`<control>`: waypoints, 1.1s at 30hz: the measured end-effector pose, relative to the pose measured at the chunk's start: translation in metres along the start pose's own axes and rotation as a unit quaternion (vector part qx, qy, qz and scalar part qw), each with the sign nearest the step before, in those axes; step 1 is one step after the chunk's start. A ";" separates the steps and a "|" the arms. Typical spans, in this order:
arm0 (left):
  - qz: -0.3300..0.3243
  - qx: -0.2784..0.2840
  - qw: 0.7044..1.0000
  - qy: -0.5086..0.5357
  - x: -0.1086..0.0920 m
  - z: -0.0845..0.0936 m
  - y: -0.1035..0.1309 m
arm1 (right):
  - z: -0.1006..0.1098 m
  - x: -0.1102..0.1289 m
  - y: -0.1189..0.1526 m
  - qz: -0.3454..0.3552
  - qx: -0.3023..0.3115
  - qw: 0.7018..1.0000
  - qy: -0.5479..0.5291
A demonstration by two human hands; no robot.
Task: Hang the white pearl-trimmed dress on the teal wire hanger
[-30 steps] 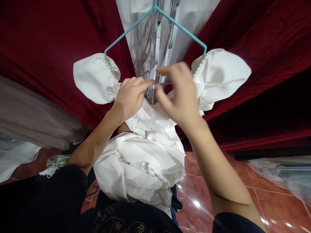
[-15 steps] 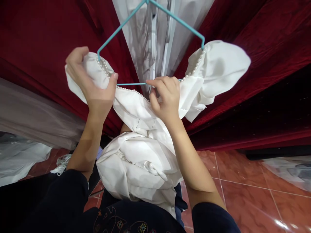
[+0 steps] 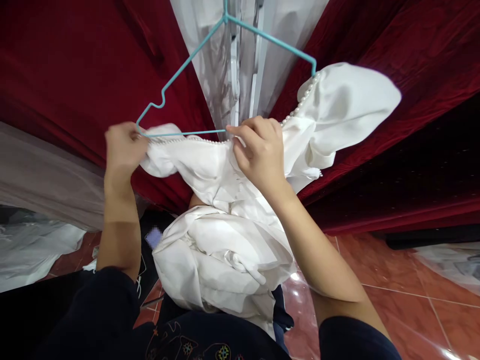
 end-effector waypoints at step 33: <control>-0.360 0.047 0.929 0.073 -0.083 -0.032 0.053 | 0.120 -0.075 -0.047 -0.211 -0.141 0.964 0.075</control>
Point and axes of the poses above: each hand's wrist, its own y-axis away from the middle knuckle, its own z-axis out of the back of the hand, x = y × z, the point moved 3 cm from there along -y, towards the middle knuckle, and after that the axes turned 11 degrees about z, right-handed, at the moved point
